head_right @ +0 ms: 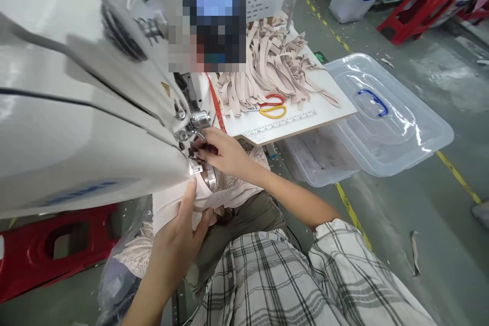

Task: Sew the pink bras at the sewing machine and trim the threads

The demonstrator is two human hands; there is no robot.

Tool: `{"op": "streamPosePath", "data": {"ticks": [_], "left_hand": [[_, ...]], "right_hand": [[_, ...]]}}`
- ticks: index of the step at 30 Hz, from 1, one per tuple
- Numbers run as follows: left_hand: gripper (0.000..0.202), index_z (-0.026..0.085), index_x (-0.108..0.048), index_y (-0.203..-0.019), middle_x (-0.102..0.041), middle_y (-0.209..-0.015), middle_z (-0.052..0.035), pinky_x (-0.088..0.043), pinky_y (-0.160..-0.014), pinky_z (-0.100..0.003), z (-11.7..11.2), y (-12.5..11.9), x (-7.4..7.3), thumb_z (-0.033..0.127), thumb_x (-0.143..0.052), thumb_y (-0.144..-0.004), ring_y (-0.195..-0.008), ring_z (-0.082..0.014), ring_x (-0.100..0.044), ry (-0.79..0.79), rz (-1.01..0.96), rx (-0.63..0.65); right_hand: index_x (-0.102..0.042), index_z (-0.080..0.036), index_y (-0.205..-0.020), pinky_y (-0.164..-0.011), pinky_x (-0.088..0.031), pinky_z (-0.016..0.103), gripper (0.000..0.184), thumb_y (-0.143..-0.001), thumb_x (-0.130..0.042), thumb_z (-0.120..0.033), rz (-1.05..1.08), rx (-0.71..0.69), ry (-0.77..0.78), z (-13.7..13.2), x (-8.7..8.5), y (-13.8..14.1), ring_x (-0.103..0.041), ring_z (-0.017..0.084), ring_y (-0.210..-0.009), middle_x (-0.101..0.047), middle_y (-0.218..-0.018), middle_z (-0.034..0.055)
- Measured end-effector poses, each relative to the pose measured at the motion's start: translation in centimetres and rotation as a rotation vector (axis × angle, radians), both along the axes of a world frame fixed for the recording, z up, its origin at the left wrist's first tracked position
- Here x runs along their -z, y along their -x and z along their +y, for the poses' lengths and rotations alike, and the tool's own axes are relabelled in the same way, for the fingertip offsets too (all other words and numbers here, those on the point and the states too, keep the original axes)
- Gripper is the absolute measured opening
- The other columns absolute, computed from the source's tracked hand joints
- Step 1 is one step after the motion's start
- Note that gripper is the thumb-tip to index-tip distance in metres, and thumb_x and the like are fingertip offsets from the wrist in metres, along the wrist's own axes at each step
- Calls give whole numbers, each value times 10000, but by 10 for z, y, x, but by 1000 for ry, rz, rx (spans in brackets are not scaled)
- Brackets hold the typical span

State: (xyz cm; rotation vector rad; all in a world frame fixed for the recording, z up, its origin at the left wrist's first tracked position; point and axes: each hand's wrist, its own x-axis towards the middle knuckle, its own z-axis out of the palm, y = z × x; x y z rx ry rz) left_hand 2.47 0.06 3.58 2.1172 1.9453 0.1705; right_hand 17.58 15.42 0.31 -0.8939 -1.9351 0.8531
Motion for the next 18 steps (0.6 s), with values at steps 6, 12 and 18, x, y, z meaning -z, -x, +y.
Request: {"op": "streamPosePath", "data": {"ticks": [6, 12, 18], "left_hand": [[662, 220, -198, -1575, -647, -1355, -108, -537, -598, -258, -1, 1, -4, 366, -469, -989, -976, -242, -732, 27, -29, 11], [651, 261, -221, -1570, -639, -1358, -109, -479, -491, -232, -1, 1, -4, 357, -485, -983, -850, -206, -742, 11, -40, 4], [647, 242, -250, -1561, -690, -1267, -99, -468, -486, -227, 1, -4, -7, 333, -503, -972, -782, -190, -729, -12, -47, 27]], "right_hand": [[-631, -199, -890, -711, -499, 314, 144, -875, -556, -320, 175, 118, 75, -9, -1, -6, -570, 173, -778, -643, -1018, 63], [-609, -213, -875, -704, -462, 293, 123, -889, -574, -330, 198, 144, 179, -19, 4, -15, -538, 161, -770, -611, -897, 26], [-579, -205, -834, -667, -420, 276, 178, -906, -591, -367, 256, 133, 250, -30, 11, -20, -501, 135, -727, -569, -848, 9]]}}
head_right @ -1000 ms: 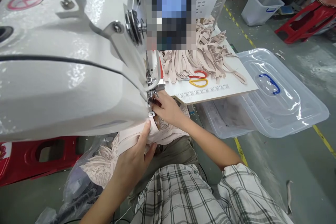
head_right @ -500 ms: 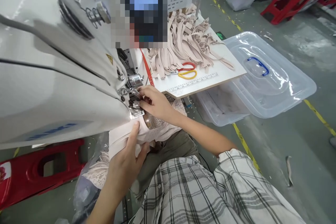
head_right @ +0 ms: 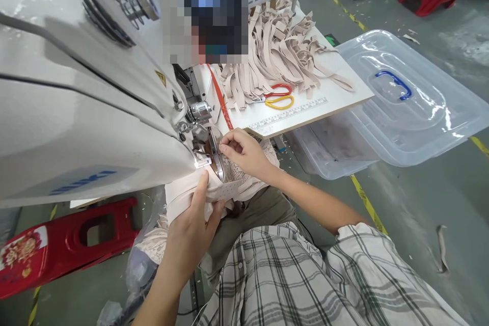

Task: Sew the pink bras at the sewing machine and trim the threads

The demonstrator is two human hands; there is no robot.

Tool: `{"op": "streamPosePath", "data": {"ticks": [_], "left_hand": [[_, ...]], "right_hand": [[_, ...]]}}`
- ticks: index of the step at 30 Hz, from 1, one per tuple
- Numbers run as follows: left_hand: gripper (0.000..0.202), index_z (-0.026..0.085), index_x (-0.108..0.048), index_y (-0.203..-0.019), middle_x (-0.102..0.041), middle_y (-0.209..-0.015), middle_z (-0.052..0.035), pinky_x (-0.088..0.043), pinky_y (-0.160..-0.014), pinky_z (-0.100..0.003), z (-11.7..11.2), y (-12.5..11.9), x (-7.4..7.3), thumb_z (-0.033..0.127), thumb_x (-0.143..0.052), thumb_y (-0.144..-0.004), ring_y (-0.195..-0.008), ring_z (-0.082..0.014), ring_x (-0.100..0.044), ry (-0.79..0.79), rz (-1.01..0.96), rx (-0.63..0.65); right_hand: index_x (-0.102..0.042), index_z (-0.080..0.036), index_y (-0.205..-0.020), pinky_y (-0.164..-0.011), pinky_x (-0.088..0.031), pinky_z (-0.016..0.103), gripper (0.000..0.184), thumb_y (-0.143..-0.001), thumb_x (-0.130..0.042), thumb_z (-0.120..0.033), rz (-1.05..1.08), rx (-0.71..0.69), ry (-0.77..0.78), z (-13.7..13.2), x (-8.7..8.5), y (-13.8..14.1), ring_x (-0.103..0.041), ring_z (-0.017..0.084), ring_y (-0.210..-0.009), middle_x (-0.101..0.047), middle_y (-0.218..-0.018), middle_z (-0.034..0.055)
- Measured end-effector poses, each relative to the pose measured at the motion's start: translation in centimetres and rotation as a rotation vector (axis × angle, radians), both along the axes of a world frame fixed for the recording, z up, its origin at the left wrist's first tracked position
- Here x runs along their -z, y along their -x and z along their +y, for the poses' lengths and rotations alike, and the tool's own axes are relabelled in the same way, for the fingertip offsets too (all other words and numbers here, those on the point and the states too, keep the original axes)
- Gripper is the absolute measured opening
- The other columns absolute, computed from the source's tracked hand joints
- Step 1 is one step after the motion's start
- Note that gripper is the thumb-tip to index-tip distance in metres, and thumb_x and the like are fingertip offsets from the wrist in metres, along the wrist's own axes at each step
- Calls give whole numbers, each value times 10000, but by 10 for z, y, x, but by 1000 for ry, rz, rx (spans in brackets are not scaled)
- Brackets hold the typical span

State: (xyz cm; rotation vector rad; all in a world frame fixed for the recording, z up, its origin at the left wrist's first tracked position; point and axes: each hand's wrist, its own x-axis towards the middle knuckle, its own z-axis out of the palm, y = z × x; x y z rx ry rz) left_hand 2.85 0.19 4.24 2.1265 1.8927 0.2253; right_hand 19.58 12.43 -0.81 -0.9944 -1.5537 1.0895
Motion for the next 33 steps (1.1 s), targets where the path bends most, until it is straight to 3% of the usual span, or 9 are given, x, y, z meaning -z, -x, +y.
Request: {"op": "streamPosePath", "data": {"ticks": [7, 13, 19, 22, 26, 31, 33], "left_hand": [[643, 229, -256, -1552, -725, -1186, -68, -398, -400, -232, 0, -2, -2, 334, -510, -971, -561, -141, -676, 11, 40, 17], [618, 197, -258, -1535, -700, -1257, -110, -485, -457, -235, 0, -4, -1, 326, -491, -978, -756, -193, -749, -34, 33, 44], [809, 78, 13, -1555, -689, -1229, -242, -597, -668, -338, -5, -2, 13, 373, -480, -986, -1022, -312, -730, -236, 55, 32], [846, 53, 53, -1549, -678, -1231, -269, -601, -681, -350, -5, -2, 17, 375, -483, -979, -984, -314, -739, -185, 57, -19], [866, 73, 92, -1560, -673, -1260, -251, -594, -572, -301, -14, -11, 23, 379, -477, -984, -833, -270, -766, -150, 20, -30], [922, 132, 75, -1585, -496, -1477, -252, -599, -911, -407, -44, -39, 37, 313, -570, -952, -1216, -353, -631, -366, -7, 140], [929, 116, 71, -1584, -471, -1491, -266, -586, -941, -412, -54, -48, 41, 304, -578, -947, -1246, -360, -607, -374, -51, 185]], "right_hand": [[-578, -204, -863, -666, -422, 282, 174, -890, -618, -371, 56, -81, 82, -18, 3, -4, -515, 139, -744, -547, -885, 21], [-564, -210, -861, -677, -449, 284, 156, -843, -651, -338, 69, -121, 86, -30, 2, -4, -528, 147, -761, -565, -902, 28], [-535, -213, -867, -715, -449, 301, 184, -803, -658, -334, 86, -95, 105, -36, -3, -1, -529, 148, -742, -556, -873, 13], [-534, -216, -880, -743, -451, 313, 201, -786, -662, -339, 66, -66, 110, -40, -7, 1, -537, 150, -747, -554, -881, 9], [-547, -218, -923, -748, -451, 315, 260, -774, -690, -375, 19, -34, 144, -54, -9, 2, -556, 173, -794, -577, -879, 12], [-600, -204, -868, -654, -417, 281, 213, -871, -607, -416, 61, -81, 311, -83, -9, -9, -519, 155, -723, -565, -785, 3], [-610, -197, -789, -682, -421, 289, 263, -894, -587, -437, 95, -80, 315, -92, -10, -16, -520, 158, -739, -554, -774, 7]]}}
